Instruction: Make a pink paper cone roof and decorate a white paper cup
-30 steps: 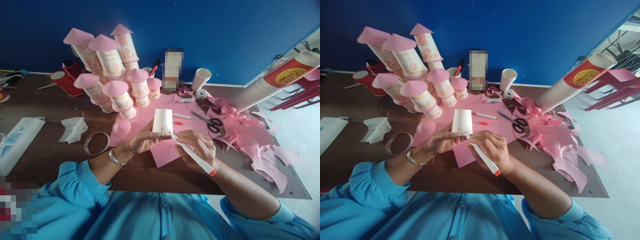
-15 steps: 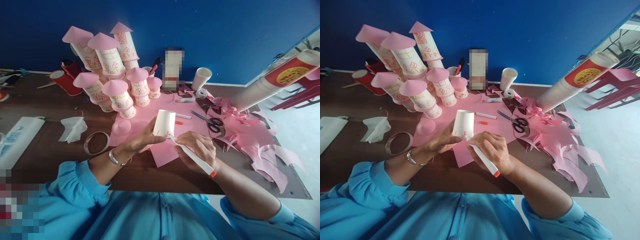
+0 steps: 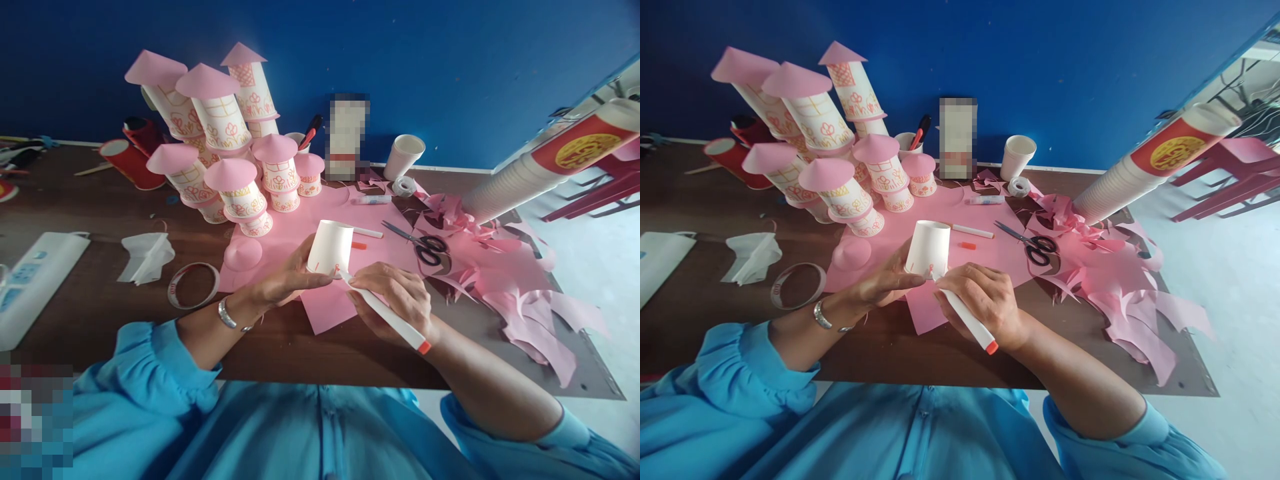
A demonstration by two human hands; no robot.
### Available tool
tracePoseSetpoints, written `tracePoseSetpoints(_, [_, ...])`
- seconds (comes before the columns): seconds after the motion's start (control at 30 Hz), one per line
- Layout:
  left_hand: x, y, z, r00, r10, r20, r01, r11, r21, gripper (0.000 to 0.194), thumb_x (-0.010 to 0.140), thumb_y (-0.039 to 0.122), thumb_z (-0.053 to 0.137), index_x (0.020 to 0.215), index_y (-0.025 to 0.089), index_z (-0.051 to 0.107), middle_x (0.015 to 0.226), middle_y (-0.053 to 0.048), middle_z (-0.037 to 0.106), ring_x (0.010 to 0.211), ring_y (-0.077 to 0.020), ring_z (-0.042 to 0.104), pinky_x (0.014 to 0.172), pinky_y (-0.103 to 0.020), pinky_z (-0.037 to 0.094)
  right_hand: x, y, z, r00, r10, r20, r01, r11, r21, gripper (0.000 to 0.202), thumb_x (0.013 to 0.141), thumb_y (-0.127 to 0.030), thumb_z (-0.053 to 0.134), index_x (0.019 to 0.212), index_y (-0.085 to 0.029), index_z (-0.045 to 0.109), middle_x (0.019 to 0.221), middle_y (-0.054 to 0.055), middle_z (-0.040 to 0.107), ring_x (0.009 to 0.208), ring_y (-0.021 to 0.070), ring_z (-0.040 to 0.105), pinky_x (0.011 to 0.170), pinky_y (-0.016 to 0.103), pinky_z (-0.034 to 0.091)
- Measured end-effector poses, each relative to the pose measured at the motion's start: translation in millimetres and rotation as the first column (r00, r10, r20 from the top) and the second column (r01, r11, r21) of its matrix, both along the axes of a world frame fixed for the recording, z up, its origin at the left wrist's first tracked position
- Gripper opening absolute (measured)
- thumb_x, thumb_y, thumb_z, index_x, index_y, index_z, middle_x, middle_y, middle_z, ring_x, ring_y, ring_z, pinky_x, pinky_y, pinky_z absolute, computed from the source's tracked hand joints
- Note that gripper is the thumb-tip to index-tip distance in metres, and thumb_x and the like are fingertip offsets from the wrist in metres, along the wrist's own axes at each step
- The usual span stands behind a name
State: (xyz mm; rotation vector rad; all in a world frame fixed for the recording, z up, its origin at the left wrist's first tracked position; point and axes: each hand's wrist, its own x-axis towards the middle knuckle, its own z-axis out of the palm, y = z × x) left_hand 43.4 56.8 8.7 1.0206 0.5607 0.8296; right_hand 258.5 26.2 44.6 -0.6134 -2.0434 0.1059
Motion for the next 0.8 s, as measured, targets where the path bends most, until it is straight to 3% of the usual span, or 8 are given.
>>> tracePoseSetpoints(0.8, [-0.5,1.7,-3.1,1.0,0.0,-0.003,0.001,1.0,0.016,0.066,0.08,0.024,0.087,0.138,0.028,0.056,0.139,-0.009,0.064,0.122,-0.0296,0.062,0.091,-0.037,0.056,0.2,1.3,1.6,1.0,-0.026,0.008,0.026,0.999,0.024,0.02,0.094,-0.01,0.068,0.11,-0.02,0.063,0.08,0.004,0.075,0.07,0.0177,0.076,0.063,0.029,0.064])
